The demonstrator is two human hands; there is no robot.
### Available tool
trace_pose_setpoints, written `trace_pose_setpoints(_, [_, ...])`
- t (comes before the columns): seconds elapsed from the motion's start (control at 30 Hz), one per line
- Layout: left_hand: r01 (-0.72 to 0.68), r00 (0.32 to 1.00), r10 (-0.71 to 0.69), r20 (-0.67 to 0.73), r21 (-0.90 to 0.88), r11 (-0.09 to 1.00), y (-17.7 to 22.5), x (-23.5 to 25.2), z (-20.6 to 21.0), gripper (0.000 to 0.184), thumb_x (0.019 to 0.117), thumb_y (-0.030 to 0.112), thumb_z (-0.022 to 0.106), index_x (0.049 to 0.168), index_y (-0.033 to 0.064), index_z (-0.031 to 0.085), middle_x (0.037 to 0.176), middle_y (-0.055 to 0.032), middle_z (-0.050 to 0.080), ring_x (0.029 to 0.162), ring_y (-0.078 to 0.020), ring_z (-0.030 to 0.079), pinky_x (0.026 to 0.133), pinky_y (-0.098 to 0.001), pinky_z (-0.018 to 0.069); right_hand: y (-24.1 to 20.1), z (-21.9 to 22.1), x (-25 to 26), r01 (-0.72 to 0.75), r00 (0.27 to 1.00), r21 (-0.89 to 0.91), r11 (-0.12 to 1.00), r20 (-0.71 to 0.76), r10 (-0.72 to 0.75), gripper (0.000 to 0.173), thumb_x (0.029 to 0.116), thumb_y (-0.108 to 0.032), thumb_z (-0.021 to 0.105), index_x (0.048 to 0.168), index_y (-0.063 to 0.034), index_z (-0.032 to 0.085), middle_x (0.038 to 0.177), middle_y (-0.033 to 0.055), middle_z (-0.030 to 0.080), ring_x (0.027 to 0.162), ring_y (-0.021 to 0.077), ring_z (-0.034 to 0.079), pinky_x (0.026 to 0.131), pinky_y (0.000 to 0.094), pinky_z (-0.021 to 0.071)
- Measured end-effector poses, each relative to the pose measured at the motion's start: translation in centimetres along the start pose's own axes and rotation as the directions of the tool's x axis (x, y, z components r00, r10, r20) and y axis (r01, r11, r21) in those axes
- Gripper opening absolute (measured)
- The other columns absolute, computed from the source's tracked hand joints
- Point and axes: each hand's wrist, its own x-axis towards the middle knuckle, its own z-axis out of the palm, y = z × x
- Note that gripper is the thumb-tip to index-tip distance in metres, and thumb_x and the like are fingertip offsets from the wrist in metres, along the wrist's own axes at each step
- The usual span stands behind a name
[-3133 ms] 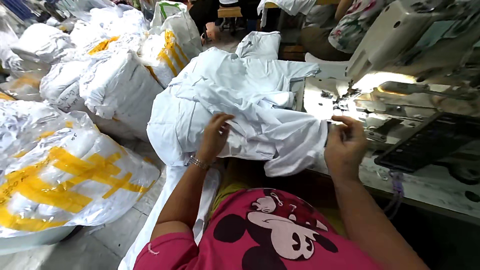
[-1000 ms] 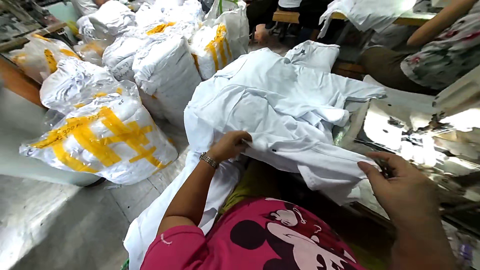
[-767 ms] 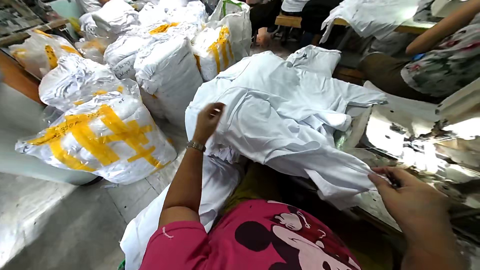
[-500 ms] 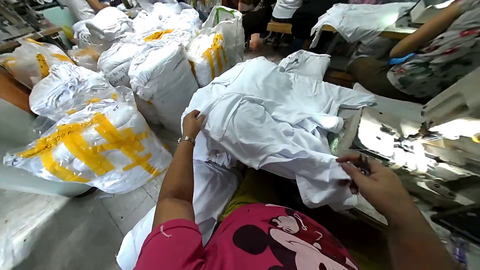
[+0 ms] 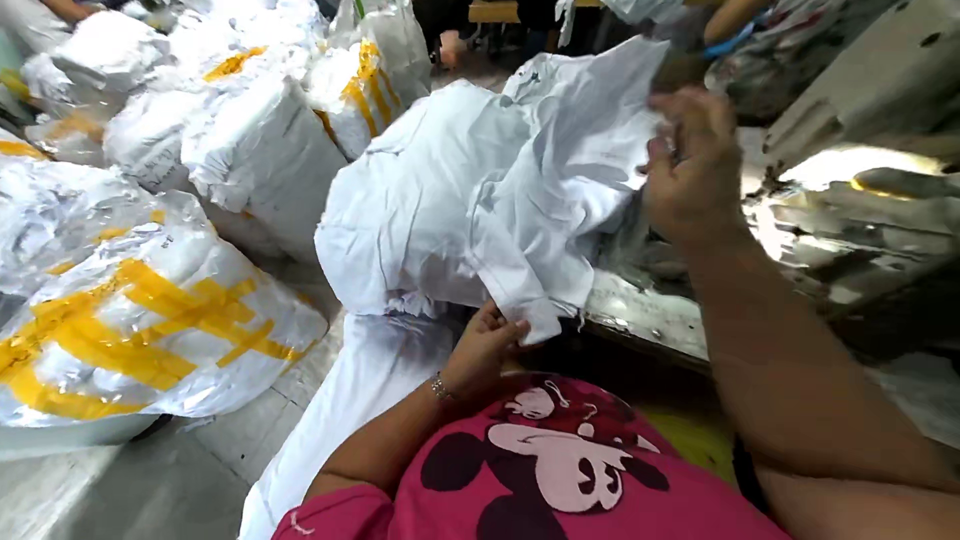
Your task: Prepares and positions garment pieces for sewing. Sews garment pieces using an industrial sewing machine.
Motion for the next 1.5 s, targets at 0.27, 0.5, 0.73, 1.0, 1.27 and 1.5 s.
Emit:
trace_pose_setpoints(0.27, [0.074, 0.99, -0.055, -0.128, 0.144, 0.987, -3.1, 1.4, -1.8, 0.026, 0.0968, -0.003, 0.062, 0.122, -0.0039, 0.058, 0.105, -0.0101, 0.068, 0.094, -0.0162, 0.068, 0.089, -0.0347, 0.0589, 2.2, 3.0, -13.4, -0.213, 0.899, -0.027, 0.977, 0.385, 0.207, 0.029, 0.1075, -0.023, 0.052, 0.127, -0.005, 0.062, 0.09, 0.0166, 0.067, 0.073, 0.0336, 0.066, 0.067, 0.0594, 0.0549])
trace_pose_setpoints(0.5, [-0.03, 0.997, 0.036, -0.062, 0.094, 0.995, -4.7, 2.5, -0.8, 0.05, 0.0909, -0.008, 0.065, 0.135, 0.0053, 0.046, 0.101, -0.0099, 0.068, 0.089, -0.0197, 0.07, 0.086, -0.04, 0.0605, 1.0, 3.7, -18.7, -0.403, 0.855, 0.196, 0.894, 0.427, 0.292, 0.036, 0.1022, -0.028, 0.061, 0.131, -0.0072, 0.056, 0.094, 0.0092, 0.066, 0.077, 0.02, 0.065, 0.069, 0.0448, 0.0572])
trace_pose_setpoints(0.73, [-0.114, 0.983, 0.126, -0.135, 0.091, 0.989, -4.7, 3.1, -0.1, 0.026, 0.094, -0.005, 0.064, 0.118, 0.0048, 0.06, 0.102, -0.0068, 0.068, 0.092, -0.0158, 0.068, 0.087, -0.0365, 0.0585, 1.4, 4.7, -20.0, -0.464, 0.857, 0.352, 0.813, 0.412, 0.311, 0.027, 0.0946, -0.026, 0.071, 0.116, -0.0092, 0.066, 0.101, 0.0047, 0.066, 0.085, 0.012, 0.065, 0.075, 0.0321, 0.0579])
trace_pose_setpoints(1.0, [-0.164, 0.982, 0.175, -0.077, 0.131, 0.978, -4.3, 3.4, 0.8, 0.046, 0.0894, -0.01, 0.066, 0.131, 0.0065, 0.055, 0.108, -0.0086, 0.069, 0.095, -0.0169, 0.069, 0.088, -0.0369, 0.0587, 0.6, 5.7, -18.5, -0.483, 0.857, 0.402, 0.778, 0.399, 0.326, 0.02, 0.093, -0.02, 0.074, 0.106, -0.007, 0.067, 0.097, 0.0066, 0.065, 0.08, 0.0133, 0.065, 0.072, 0.0317, 0.0586])
trace_pose_setpoints(1.27, [-0.193, 0.979, 0.201, -0.033, 0.163, 0.968, -4.3, 3.2, 0.6, 0.05, 0.0887, -0.011, 0.066, 0.133, 0.0076, 0.054, 0.108, -0.0078, 0.07, 0.093, -0.0147, 0.069, 0.087, -0.0342, 0.0584, 0.2, 6.5, -18.4, -0.45, 0.88, 0.414, 0.791, 0.355, 0.314, 0.02, 0.0927, -0.02, 0.075, 0.105, -0.0068, 0.066, 0.097, 0.0063, 0.065, 0.08, 0.0115, 0.066, 0.072, 0.0292, 0.0591])
trace_pose_setpoints(1.5, [-0.198, 0.977, 0.209, -0.028, 0.222, 0.955, -4.3, 3.3, 0.3, 0.051, 0.0892, -0.01, 0.066, 0.135, 0.0066, 0.051, 0.109, -0.0074, 0.069, 0.095, -0.015, 0.069, 0.088, -0.0359, 0.0587, 0.3, 6.9, -18.4, -0.436, 0.884, 0.437, 0.787, 0.37, 0.285, 0.017, 0.0957, -0.02, 0.071, 0.103, -0.0068, 0.065, 0.092, 0.0052, 0.065, 0.076, 0.0113, 0.064, 0.069, 0.03, 0.058])
